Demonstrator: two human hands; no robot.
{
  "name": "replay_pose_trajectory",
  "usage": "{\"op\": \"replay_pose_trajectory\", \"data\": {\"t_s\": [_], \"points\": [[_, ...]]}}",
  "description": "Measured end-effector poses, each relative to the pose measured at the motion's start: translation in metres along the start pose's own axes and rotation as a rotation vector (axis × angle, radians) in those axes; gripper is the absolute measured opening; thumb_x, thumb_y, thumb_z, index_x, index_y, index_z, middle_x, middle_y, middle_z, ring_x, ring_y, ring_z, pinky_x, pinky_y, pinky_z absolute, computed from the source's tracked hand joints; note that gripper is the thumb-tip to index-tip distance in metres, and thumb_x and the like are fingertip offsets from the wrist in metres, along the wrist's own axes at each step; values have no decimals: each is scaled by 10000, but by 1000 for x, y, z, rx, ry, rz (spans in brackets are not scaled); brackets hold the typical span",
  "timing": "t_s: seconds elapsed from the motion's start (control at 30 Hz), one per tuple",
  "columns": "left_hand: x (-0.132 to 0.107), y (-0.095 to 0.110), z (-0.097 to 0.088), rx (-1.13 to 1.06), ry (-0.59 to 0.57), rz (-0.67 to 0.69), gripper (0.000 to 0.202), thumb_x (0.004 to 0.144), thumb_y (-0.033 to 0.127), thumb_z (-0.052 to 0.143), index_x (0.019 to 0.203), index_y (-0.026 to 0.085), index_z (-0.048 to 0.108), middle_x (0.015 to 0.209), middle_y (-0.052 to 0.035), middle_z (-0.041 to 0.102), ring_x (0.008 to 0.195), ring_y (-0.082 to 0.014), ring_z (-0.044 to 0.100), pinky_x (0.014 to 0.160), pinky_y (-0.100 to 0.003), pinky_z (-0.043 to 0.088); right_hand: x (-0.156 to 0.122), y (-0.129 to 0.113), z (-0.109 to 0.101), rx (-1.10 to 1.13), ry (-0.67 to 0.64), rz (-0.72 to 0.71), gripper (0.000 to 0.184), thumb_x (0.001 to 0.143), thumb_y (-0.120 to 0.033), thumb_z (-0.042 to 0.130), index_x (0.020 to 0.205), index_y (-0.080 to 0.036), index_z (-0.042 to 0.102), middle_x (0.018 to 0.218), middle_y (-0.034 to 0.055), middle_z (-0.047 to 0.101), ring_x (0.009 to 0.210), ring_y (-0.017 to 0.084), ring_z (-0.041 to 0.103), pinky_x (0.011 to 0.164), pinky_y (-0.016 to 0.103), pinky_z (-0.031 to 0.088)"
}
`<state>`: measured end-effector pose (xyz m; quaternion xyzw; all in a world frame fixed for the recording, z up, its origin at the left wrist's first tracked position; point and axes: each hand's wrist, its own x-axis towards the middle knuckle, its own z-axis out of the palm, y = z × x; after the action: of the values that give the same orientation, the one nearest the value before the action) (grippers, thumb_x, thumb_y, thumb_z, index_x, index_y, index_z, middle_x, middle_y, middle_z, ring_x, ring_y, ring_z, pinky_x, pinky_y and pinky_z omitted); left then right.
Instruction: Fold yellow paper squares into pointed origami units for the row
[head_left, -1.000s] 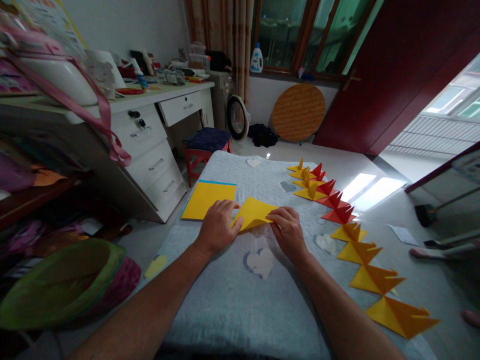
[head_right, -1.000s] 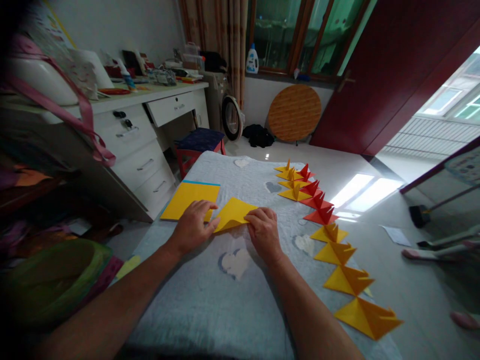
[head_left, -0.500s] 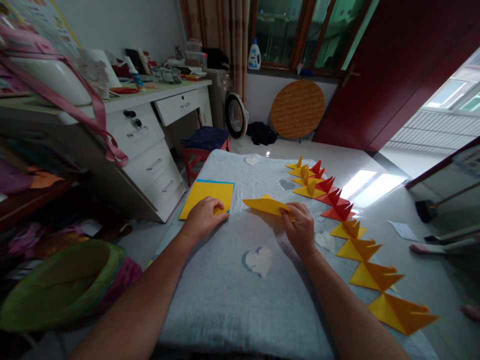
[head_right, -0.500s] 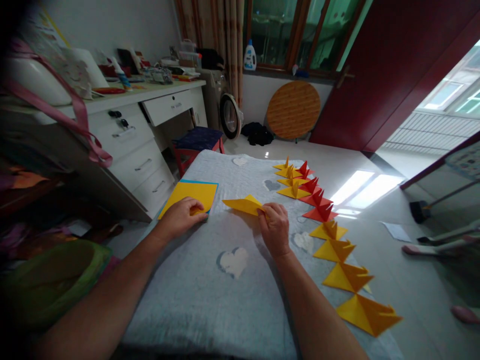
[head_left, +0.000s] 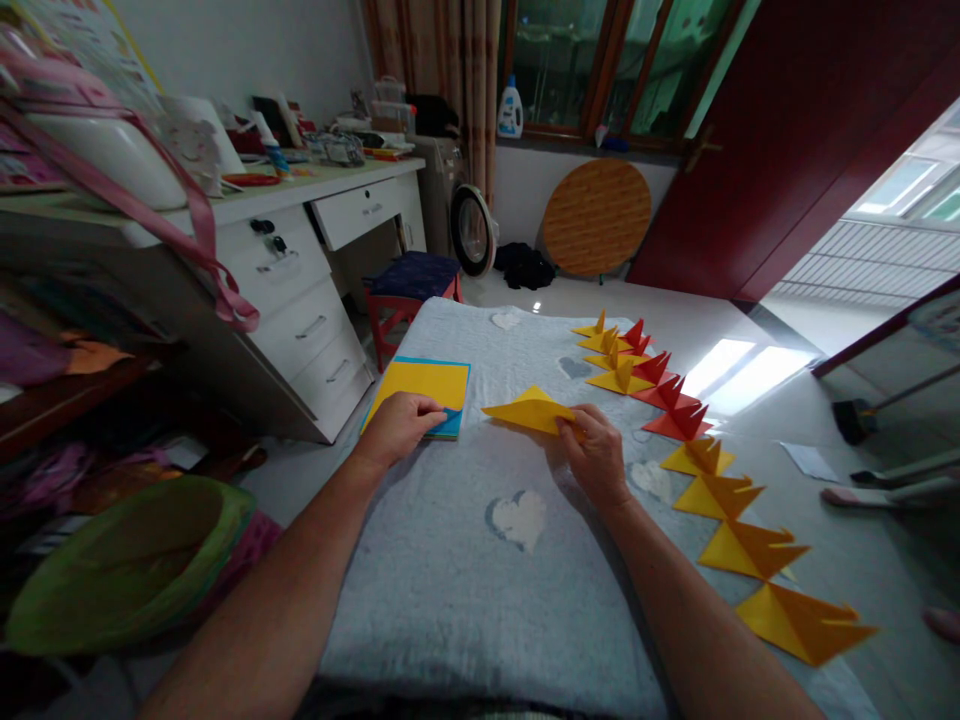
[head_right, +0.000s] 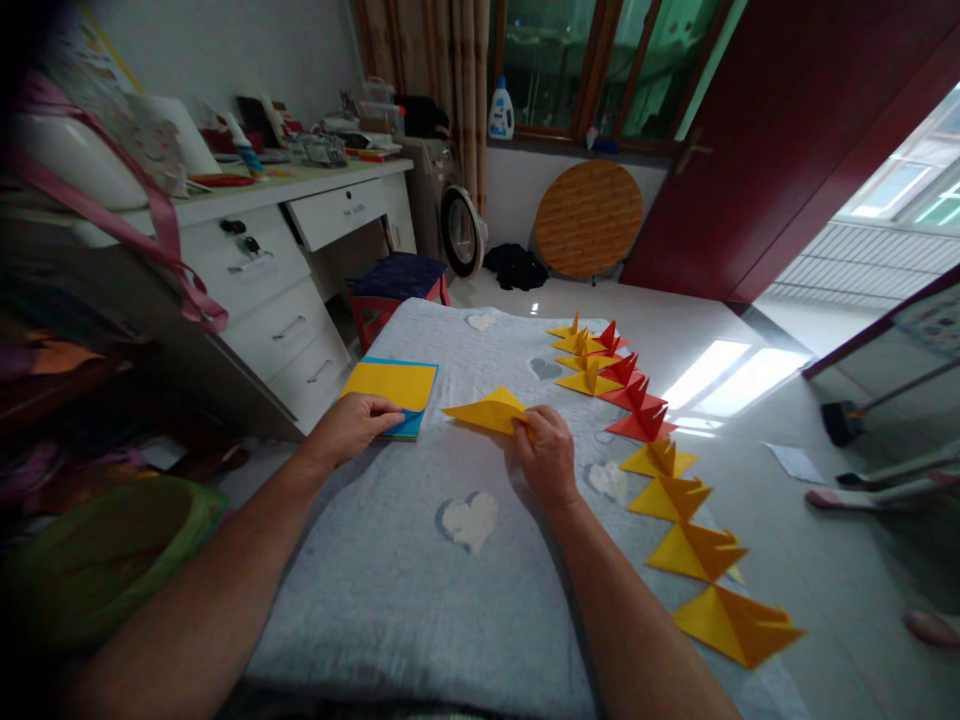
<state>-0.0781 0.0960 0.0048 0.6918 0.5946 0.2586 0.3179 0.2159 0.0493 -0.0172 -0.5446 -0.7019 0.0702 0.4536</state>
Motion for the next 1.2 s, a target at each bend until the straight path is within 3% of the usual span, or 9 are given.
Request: {"op": "replay_pose_trajectory", "data": {"t_s": [0.27, 0.47, 0.7, 0.9, 1.07, 1.2], "points": [[1, -5, 5, -80, 53, -3, 213, 653, 373, 709, 621, 168, 661, 615, -8, 637, 591, -163, 560, 550, -268, 377, 0, -2, 1, -14, -10, 9, 203, 906, -239, 520, 756, -199, 650, 821, 54, 642, 775, 184, 603, 725, 302, 464], [1, -4, 0, -40, 62, 17, 310, 781, 449, 616, 716, 160, 705, 708, -30, 687, 669, -176, 585, 602, -277, 399, 0, 0, -1, 16, -48, -1, 188, 880, -209, 516, 776, -198, 673, 831, 56, 650, 782, 181, 617, 737, 294, 486], [-1, -3, 5, 34, 129, 30, 207, 792, 364, 587, 774, 164, 640, 750, -28, 660, 686, -175, 585, 637, -293, 411, 3, 9, -7, 97, -246, -109, 251, 783, -80, 513, 871, -184, 724, 892, 68, 707, 845, 187, 663, 779, 300, 518], [-5, 5, 12, 234, 56, 112, 110, 751, 281, 648, 789, 177, 646, 844, -52, 662, 788, -207, 605, 704, -320, 438, 6, 0, -17, -17, -484, -173, 219, 818, -68, 566, 825, -195, 744, 895, 64, 740, 827, 175, 680, 800, 300, 514], [-7, 9, 13, 401, 0, 214, 146, 733, 276, 690, 848, 187, 678, 935, -69, 628, 916, -252, 587, 845, -376, 451, 2, -17, -29, -104, -654, -173, 258, 837, -41, 538, 804, -198, 741, 891, 59, 750, 830, 175, 690, 799, 287, 502], [-17, 22, 15, 344, -86, 304, 331, 665, 288, 779, 972, 215, 681, 1115, -78, 618, 1083, -285, 539, 996, -425, 412, -7, -32, -41, -107, -701, -134, 274, 873, -63, 508, 840, -209, 737, 890, 52, 751, 823, 178, 692, 775, 279, 494]]}}
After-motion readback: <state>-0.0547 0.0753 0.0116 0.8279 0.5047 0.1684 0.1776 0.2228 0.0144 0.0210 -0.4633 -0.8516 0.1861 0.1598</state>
